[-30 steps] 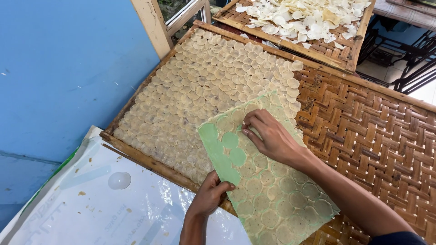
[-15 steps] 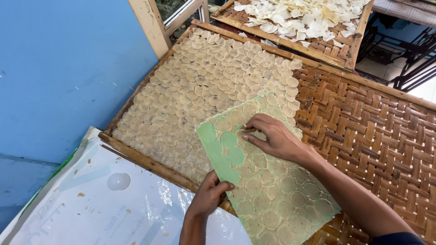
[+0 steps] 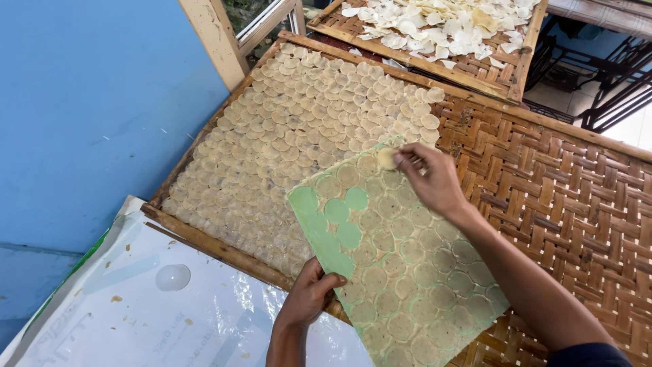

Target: Cutting out circular disks from a sheet of dough using a small tool and placing them on a wooden drying tray.

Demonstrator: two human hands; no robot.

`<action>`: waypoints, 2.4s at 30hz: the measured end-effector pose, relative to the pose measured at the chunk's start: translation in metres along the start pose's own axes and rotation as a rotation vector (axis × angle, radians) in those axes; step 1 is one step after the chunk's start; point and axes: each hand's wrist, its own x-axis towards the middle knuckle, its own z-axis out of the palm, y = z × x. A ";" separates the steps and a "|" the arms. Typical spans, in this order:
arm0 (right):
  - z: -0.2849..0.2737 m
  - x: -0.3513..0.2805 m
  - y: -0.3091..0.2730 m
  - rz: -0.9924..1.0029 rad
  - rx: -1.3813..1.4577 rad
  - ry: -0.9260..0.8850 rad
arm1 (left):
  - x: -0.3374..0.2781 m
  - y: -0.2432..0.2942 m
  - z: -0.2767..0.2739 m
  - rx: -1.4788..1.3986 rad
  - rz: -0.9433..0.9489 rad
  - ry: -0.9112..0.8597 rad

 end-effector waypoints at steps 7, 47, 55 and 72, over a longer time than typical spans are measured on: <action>-0.031 0.036 0.115 0.177 -0.270 0.086 | 0.001 0.001 0.001 -0.033 -0.036 0.023; 0.054 -0.005 -0.081 -0.476 -0.263 -0.040 | -0.003 0.013 0.012 0.057 0.010 -0.003; 0.060 0.002 -0.092 -0.281 -0.136 -0.096 | -0.003 0.014 0.015 0.033 -0.017 0.005; 0.047 -0.010 -0.097 -0.205 -0.023 -0.130 | -0.004 0.017 0.016 0.101 -0.023 0.011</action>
